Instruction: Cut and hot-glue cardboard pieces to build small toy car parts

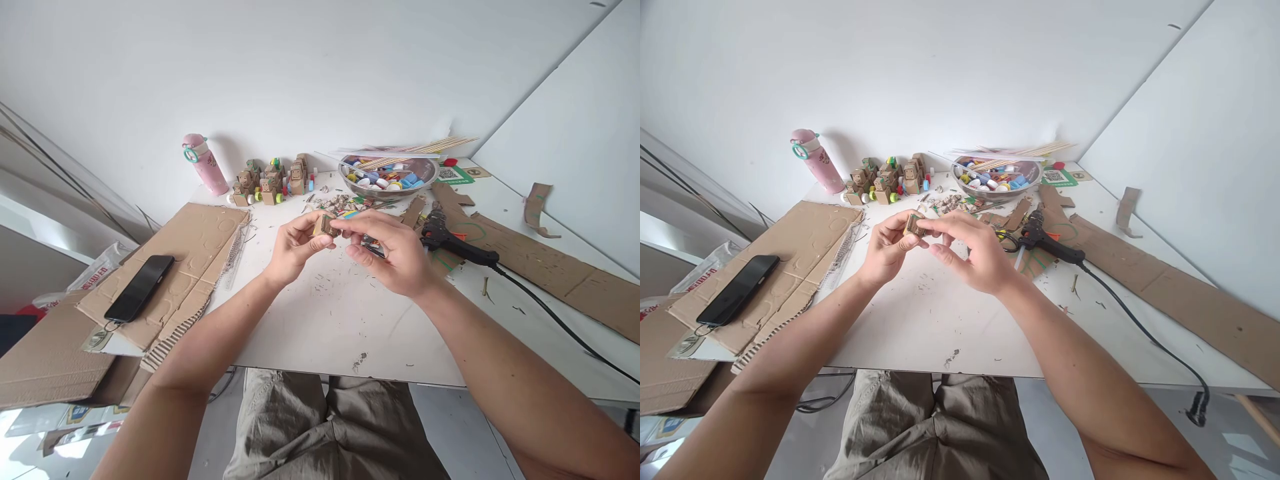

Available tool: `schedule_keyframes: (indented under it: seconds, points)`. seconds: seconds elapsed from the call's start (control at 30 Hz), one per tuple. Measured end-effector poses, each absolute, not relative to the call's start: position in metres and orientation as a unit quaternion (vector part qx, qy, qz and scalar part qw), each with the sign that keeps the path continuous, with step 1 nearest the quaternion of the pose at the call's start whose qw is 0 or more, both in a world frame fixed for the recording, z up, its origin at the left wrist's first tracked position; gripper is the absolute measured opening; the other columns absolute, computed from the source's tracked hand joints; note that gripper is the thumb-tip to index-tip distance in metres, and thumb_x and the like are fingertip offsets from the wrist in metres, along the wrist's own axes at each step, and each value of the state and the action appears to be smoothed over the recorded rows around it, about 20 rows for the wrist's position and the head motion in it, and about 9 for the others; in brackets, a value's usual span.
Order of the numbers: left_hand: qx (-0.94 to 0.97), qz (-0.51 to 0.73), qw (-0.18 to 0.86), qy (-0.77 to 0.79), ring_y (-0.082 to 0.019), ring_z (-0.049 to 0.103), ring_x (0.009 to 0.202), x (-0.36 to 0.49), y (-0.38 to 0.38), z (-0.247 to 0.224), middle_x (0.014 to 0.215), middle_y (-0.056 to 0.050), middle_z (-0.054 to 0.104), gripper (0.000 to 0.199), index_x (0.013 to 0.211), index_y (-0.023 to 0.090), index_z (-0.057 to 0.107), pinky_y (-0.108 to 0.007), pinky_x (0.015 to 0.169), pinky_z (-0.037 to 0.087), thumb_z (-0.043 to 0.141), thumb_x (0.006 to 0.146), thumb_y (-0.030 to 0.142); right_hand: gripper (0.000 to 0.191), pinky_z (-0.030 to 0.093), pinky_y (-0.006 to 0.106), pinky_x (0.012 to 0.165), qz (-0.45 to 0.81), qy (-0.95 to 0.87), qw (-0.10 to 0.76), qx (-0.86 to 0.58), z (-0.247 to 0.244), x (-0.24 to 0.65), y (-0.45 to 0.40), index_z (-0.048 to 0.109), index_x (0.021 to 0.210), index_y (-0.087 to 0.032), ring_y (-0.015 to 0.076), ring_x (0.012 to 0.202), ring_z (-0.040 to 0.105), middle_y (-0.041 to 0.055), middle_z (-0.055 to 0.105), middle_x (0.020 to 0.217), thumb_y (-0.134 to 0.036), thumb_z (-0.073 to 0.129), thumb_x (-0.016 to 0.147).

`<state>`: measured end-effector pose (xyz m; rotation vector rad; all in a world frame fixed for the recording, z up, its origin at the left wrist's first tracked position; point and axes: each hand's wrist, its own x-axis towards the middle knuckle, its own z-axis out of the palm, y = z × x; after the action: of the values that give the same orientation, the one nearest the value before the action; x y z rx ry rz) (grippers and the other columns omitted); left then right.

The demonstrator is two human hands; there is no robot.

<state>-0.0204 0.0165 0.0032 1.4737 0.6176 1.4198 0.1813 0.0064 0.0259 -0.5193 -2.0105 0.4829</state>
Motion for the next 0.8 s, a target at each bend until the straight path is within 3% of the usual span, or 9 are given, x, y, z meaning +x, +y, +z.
schedule_keyframes:
  seconds: [0.17,0.33,0.43,0.57,0.8]
  points:
    - [0.611,0.580,0.480,0.244,-0.019,0.073,0.084,-0.021,0.017,0.004,0.096,-0.006,0.079,0.051,0.094,0.023,0.082,-0.033,0.071,0.066,0.093,0.070,0.066,0.035,0.064,0.043,0.085,0.228,-0.811,0.498,-0.208,0.026,0.180,0.005,0.082,0.113,-0.031,0.0220,0.084,0.073,0.0073,0.079,0.099,-0.056,0.059,0.105]
    - [0.614,0.582,0.473,0.248,-0.016,0.067,0.075,-0.020,0.016,0.005,0.082,-0.002,0.070,0.051,0.089,0.022,0.080,-0.031,0.067,0.064,0.093,0.069,0.067,0.038,0.064,0.042,0.079,0.281,-0.777,0.513,-0.235,0.028,0.178,0.000,0.080,0.109,-0.031,0.0246,0.089,0.074,0.0087,0.078,0.099,-0.063,0.061,0.102]
    - [0.620,0.577,0.469,0.250,-0.016,0.066,0.076,-0.020,0.015,0.006,0.083,-0.002,0.069,0.052,0.087,0.022,0.079,-0.031,0.068,0.063,0.091,0.069,0.069,0.038,0.063,0.042,0.080,0.264,-0.788,0.503,-0.237,0.030,0.177,0.000,0.080,0.104,-0.031,0.0231,0.083,0.072,0.0065,0.077,0.092,-0.064,0.061,0.101]
    - [0.638,0.562,0.462,0.251,-0.017,0.065,0.077,-0.020,0.014,0.007,0.083,-0.002,0.069,0.051,0.085,0.022,0.078,-0.031,0.067,0.063,0.090,0.072,0.070,0.042,0.060,0.040,0.073,0.282,-0.754,0.540,-0.246,0.031,0.178,0.003,0.068,0.081,-0.027,0.0221,0.077,0.068,0.0049,0.071,0.081,-0.065,0.066,0.098]
    - [0.636,0.573,0.442,0.268,-0.019,0.068,0.082,-0.023,0.015,0.005,0.089,-0.005,0.075,0.048,0.093,0.023,0.082,-0.033,0.073,0.063,0.093,0.071,0.065,0.049,0.048,0.032,0.052,0.349,-0.656,0.599,-0.298,0.024,0.180,0.019,0.058,0.077,-0.026,0.0149,0.056,0.054,-0.0012,0.059,0.067,-0.070,0.078,0.086]
